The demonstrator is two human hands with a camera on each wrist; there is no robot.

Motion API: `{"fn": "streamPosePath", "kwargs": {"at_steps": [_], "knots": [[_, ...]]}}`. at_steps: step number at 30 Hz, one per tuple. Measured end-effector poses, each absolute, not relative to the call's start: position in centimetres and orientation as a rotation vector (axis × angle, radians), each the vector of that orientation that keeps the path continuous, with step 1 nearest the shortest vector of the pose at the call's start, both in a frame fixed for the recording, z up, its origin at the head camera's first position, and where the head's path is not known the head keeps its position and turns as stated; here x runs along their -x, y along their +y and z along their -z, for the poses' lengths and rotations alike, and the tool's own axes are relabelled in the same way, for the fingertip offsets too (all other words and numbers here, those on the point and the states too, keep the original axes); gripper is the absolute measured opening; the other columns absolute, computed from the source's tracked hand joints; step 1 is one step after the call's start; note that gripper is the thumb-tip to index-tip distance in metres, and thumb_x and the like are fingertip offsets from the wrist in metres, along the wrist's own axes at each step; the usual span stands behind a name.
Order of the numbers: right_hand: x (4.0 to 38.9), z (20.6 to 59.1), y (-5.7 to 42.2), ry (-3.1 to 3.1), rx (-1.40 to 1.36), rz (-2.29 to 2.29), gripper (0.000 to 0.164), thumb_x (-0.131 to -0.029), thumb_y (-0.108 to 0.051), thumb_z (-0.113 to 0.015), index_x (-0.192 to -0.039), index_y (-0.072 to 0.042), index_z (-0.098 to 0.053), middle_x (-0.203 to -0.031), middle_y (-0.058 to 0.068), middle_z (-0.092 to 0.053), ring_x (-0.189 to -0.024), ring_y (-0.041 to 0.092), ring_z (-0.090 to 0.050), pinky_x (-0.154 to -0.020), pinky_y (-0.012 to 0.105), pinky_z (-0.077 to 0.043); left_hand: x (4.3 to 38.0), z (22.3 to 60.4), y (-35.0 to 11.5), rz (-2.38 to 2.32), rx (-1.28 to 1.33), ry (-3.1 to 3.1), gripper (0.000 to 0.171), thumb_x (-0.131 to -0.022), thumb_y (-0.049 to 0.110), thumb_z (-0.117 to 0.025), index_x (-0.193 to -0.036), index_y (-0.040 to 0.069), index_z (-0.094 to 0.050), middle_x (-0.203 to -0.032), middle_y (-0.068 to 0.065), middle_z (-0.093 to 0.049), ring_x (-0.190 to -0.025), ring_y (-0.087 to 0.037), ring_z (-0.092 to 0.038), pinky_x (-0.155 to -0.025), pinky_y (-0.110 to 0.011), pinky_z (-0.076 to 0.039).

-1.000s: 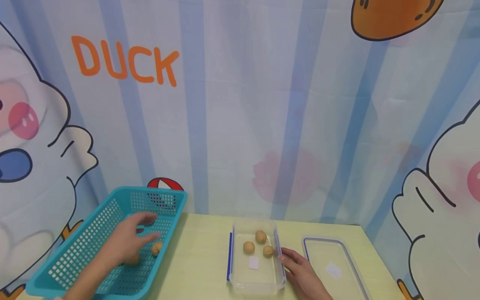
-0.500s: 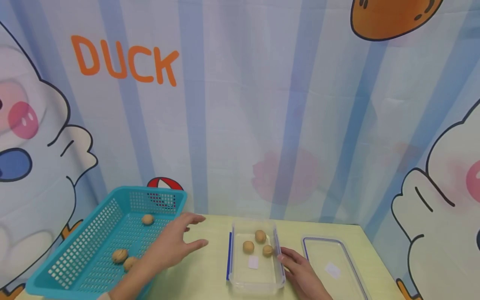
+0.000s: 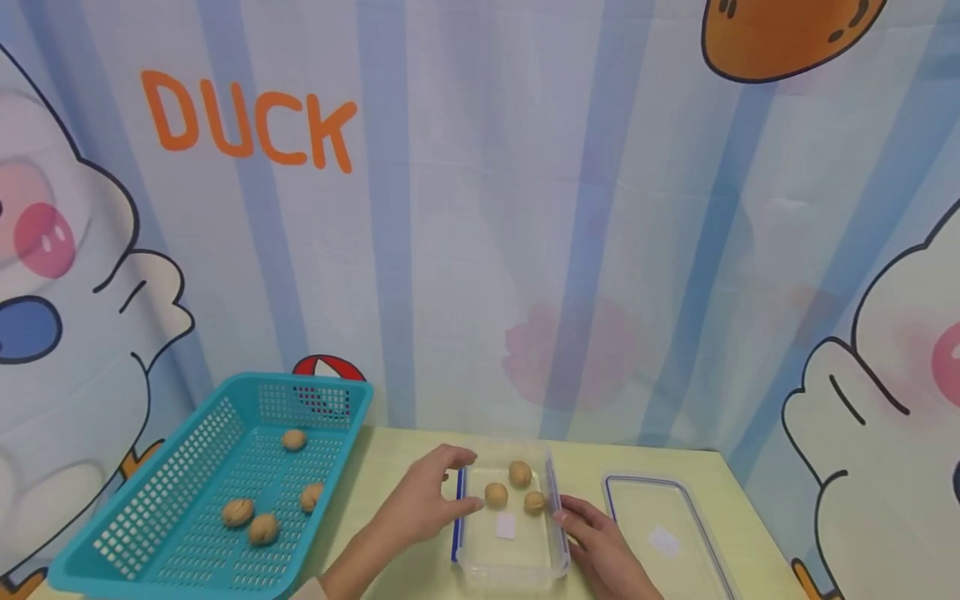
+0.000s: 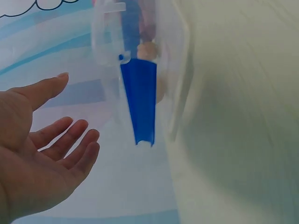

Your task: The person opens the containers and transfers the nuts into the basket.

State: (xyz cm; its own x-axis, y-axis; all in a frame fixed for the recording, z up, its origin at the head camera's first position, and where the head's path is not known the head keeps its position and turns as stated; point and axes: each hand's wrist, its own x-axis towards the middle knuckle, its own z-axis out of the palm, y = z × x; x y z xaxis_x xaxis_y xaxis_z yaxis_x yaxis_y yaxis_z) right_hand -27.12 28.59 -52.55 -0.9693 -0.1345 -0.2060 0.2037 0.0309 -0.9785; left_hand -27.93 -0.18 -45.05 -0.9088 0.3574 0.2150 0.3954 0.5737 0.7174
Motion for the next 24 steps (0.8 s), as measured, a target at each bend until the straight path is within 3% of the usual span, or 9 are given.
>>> {"fn": "streamPosePath", "kwargs": {"at_steps": [14, 24], "knots": [[27.2, 52.4, 28.1, 2.103, -0.107, 2.017, 0.073, -0.11, -0.034, -0.059, -0.156, 0.016, -0.033, -0.159, 0.037, -0.037, -0.149, 0.051, -0.037, -0.119, 0.064, -0.036, 30.7, 47.7, 2.3, 1.167, 0.868, -2.764, 0.053, -0.093, 0.023, -0.085, -0.14, 0.01, -0.064, -0.135, 0.0, -0.063, -0.127, -0.029, -0.062, -0.104, -0.041, -0.055], [27.3, 52.4, 28.3, 2.11, -0.093, 2.017, 0.074, -0.11, -0.034, -0.06, -0.156, 0.017, -0.032, -0.159, 0.037, -0.037, -0.148, 0.051, -0.039, -0.118, 0.063, -0.038, 31.8, 48.4, 3.6, 0.832, 0.935, -2.836, 0.056, -0.089, 0.029, -0.089, -0.138, 0.014, -0.067, -0.13, 0.006, -0.066, -0.119, -0.016, -0.064, -0.1, -0.035, -0.056]]}}
